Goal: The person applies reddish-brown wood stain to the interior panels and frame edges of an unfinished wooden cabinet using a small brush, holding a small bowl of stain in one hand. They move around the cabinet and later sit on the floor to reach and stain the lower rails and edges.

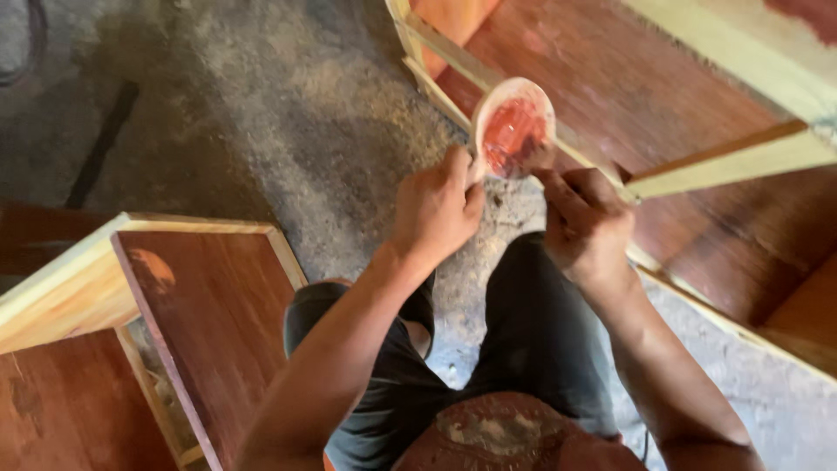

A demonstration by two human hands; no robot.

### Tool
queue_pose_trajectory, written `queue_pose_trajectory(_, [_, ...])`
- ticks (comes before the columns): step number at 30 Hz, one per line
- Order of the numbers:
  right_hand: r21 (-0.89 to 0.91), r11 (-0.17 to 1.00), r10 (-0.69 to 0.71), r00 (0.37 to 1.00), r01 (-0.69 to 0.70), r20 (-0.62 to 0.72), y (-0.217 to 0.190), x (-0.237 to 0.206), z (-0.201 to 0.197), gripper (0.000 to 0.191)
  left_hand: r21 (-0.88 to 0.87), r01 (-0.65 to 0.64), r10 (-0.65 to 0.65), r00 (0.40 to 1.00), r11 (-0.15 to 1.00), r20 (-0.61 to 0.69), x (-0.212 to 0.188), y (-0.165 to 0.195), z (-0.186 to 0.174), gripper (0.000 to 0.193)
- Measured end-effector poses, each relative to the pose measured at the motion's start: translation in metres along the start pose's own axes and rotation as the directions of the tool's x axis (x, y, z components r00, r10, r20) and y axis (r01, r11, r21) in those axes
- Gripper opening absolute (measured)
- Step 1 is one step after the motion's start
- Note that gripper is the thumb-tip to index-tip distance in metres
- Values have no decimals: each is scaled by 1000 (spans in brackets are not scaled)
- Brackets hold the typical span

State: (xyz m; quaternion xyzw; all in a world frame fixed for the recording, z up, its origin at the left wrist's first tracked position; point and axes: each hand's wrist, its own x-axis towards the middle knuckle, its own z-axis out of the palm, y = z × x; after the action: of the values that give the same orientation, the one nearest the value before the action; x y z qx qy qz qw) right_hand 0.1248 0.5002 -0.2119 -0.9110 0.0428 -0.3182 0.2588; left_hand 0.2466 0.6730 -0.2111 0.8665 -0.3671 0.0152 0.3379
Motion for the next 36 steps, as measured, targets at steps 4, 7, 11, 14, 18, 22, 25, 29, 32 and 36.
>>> queue_pose_trajectory(4, [215,965,143,988,-153,58,25,-38,-19,15,-10,-19,20,999,1000,36,5,4,3,24])
queue_pose_trajectory(7, [151,936,317,948,-318,30,53,-91,-49,12,-138,169,-155,982,976,105,13,3,0,16])
queue_pose_trajectory(11, [33,813,578,812,-582,86,101,-172,-32,20,-50,-15,12,998,999,-67,6,9,-3,27])
queue_pose_trajectory(14, [-145,875,475,877,-463,69,132,-214,16,16,-82,87,-83,995,993,51,1,24,9,17])
queue_pose_trajectory(18, [-137,801,598,786,-582,155,151,-223,80,18,-82,58,-48,991,995,122,4,36,12,29])
queue_pose_trajectory(22, [-272,831,541,820,-485,190,159,-198,119,31,-107,-34,45,994,994,97,15,41,3,27])
queue_pose_trajectory(25, [-293,867,469,859,-403,205,156,-174,126,33,-82,-78,75,997,994,-30,13,41,-9,29])
queue_pose_trajectory(29, [-161,915,400,882,-369,249,138,-151,82,33,-98,54,-48,996,994,71,25,24,-5,30])
queue_pose_trajectory(32, [-178,925,379,851,-335,364,104,-121,19,25,38,-203,206,968,978,-142,57,-1,31,30])
queue_pose_trajectory(36, [-238,833,550,701,-500,453,70,-79,-21,28,-131,-353,323,924,926,-203,109,-29,93,29])
